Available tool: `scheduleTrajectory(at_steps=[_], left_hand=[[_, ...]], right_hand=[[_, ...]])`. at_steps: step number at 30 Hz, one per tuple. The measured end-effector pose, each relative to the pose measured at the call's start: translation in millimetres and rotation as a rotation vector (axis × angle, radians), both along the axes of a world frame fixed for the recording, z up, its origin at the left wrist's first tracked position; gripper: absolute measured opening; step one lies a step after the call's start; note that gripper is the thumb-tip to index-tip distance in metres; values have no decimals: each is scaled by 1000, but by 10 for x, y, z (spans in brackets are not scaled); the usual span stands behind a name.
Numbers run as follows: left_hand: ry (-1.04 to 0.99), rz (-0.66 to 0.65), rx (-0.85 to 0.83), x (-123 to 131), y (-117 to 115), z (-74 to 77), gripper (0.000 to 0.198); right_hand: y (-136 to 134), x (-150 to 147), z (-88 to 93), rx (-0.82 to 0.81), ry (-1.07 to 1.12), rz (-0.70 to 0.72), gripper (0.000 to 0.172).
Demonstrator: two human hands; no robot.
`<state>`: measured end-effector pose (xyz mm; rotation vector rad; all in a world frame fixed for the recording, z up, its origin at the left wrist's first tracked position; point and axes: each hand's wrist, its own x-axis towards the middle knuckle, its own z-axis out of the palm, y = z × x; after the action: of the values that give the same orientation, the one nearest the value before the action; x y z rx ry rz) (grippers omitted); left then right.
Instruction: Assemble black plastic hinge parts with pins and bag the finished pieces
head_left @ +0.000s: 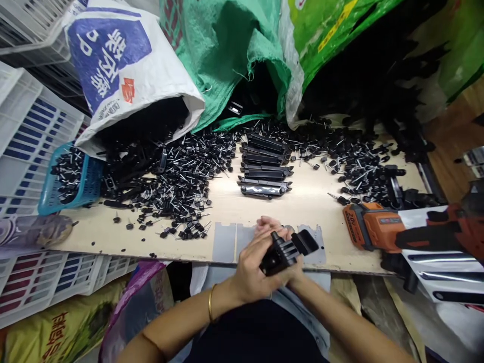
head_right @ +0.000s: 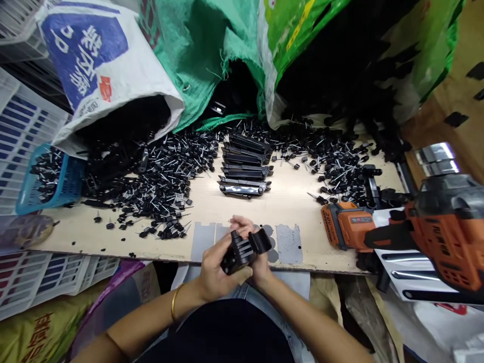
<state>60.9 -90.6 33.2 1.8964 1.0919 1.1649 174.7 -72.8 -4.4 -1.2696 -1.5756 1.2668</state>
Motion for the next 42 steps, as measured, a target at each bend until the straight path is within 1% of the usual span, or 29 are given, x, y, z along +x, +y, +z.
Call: scheduleTrajectory(at_steps=[1, 2, 4, 5, 7, 9, 10, 12, 15, 18, 20, 24, 26, 28, 29, 30, 31, 32, 33, 34, 35, 36, 37, 38, 39, 40, 41, 42], left_hand=[[47, -21, 57, -51, 75, -102, 51], [121, -34, 113, -100, 155, -214, 48], [340, -50, 198, -175, 313, -449, 39], [459, -56, 217, -194, 383, -558, 34], [662, -92, 233, -198, 493, -732, 31], [788, -131, 237, -168, 566, -815, 37], [821, -141, 236, -148, 594, -821, 45], [854, -129, 219, -104, 648, -781, 61], [891, -45, 136, -41, 728, -681, 73], [937, 8, 42, 6, 731, -651, 81], [955, -10, 26, 28, 655, -674, 81], [968, -46, 13, 67, 403, -701, 82], [939, -56, -6, 68, 300, -657, 82], [844, -64, -17, 18, 252, -581, 80], [769, -38, -31, -35, 258, -543, 79], [677, 16, -58, -106, 289, -517, 78], [573, 93, -102, -193, 349, -509, 76], [456, 186, -164, -287, 440, -525, 75], [330, 266, -239, -381, 559, -567, 73], [202, 312, -312, -464, 702, -632, 72], [66, 320, -379, -530, 860, -715, 72], [-54, 314, -431, -573, 1022, -806, 72], [-147, 302, -458, -594, 1176, -894, 73], [-215, 278, -477, -596, 1309, -968, 74], [-255, 261, -492, -584, 1411, -1019, 73], [-269, 248, -506, -564, 1477, -1042, 73], [-262, 241, -519, -541, 1504, -1034, 72], [-233, 244, -521, -517, 1496, -996, 71]], right_hand=[[235, 93, 1, -32, 60, -64, 53], [513, 197, 25, -7, 73, -139, 46], [1140, 375, 103, 124, -55, -249, 33], [1455, 423, 134, 174, -106, -255, 31], [2004, 415, 136, 360, -429, -114, 30], [2375, 309, 45, 442, -693, 33, 37], [2486, 246, -24, 456, -782, 92, 41], [2575, 146, -167, 466, -877, 153, 46], [2491, 115, -291, 487, -918, 163, 45], [2308, 169, -292, 488, -920, 197, 43], [2187, 202, -281, 484, -906, 226, 42], [2027, 179, -307, 485, -865, 252, 38], [1956, 152, -286, 489, -836, 261, 38], [1792, 201, -189, 514, -771, 201, 43], [1649, 284, -108, 521, -716, 130, 46], [1456, 419, -10, 507, -652, 52, 48], [1214, 608, 98, 467, -581, -34, 49], [934, 847, 208, 366, -524, -66, 45], [632, 1127, 313, 206, -496, -21, 39], [328, 1428, 405, 11, -500, 51, 35], [46, 1730, 477, -205, -539, 142, 33], [-190, 2009, 528, -361, -606, 152, 32], [-364, 2243, 558, -443, -688, 60, 29], [-464, 2417, 568, -457, -747, -134, 28], [-488, 2522, 565, -428, -741, -288, 31], [-444, 2558, 554, -369, -690, -422, 37], [-345, 2535, 542, -297, -610, -509, 42], [-213, 2468, 533, -235, -540, -548, 44]])
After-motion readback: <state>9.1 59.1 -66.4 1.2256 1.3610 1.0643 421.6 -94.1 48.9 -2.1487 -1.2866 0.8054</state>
